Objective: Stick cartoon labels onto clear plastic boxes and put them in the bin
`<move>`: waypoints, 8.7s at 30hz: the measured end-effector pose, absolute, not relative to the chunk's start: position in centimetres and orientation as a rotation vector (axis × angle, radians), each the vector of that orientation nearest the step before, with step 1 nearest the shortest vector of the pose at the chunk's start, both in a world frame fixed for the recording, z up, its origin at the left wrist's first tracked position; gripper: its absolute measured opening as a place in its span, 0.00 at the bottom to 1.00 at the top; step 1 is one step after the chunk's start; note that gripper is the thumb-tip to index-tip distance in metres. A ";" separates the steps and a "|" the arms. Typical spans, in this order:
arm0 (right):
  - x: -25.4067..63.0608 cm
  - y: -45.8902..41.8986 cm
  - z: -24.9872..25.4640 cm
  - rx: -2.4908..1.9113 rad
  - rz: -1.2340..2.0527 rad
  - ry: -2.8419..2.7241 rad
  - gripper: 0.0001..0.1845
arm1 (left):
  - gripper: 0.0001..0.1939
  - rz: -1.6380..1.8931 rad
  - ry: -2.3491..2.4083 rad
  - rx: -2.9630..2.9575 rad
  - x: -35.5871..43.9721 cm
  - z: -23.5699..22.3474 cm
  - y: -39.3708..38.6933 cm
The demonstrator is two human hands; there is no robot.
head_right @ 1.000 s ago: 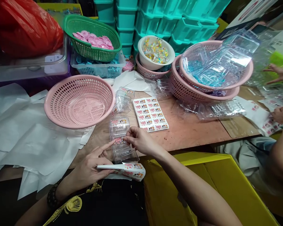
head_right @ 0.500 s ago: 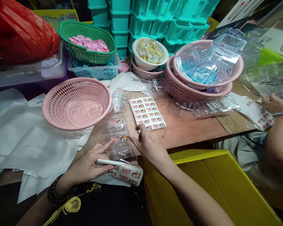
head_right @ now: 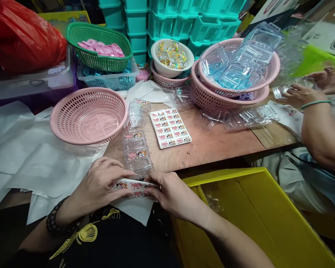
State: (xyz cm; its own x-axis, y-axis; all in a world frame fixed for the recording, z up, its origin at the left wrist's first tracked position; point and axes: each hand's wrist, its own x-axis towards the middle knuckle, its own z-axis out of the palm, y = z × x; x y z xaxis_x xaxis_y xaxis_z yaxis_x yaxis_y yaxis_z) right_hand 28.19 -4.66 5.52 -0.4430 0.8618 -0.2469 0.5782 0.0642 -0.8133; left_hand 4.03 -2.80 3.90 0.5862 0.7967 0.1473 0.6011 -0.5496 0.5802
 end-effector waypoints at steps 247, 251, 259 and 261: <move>27.9 1.9 1.6 -1.186 0.974 -1.431 0.12 | 0.09 0.628 1.092 2.403 4.9 0.2 -0.8; 26.9 4.7 -0.6 -1.063 0.853 -1.884 0.21 | 0.08 0.567 1.119 2.473 6.3 -1.8 -0.9; 26.9 5.9 -2.9 -0.991 0.824 -2.121 0.29 | 0.06 0.616 1.126 2.393 6.3 -2.4 -1.0; 26.8 6.4 -3.2 -0.972 0.866 -2.095 0.28 | 0.06 0.634 1.129 2.380 6.3 -2.5 -0.9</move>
State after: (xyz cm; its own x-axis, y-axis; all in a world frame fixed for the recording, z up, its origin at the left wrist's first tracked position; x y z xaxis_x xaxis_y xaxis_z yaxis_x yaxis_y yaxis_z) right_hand 26.84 6.42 -3.19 -0.5044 0.8154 0.2842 0.3767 0.5040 -0.7772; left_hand 6.29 -0.95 -2.49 0.5643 0.7964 0.2176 0.6005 -0.5768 0.5537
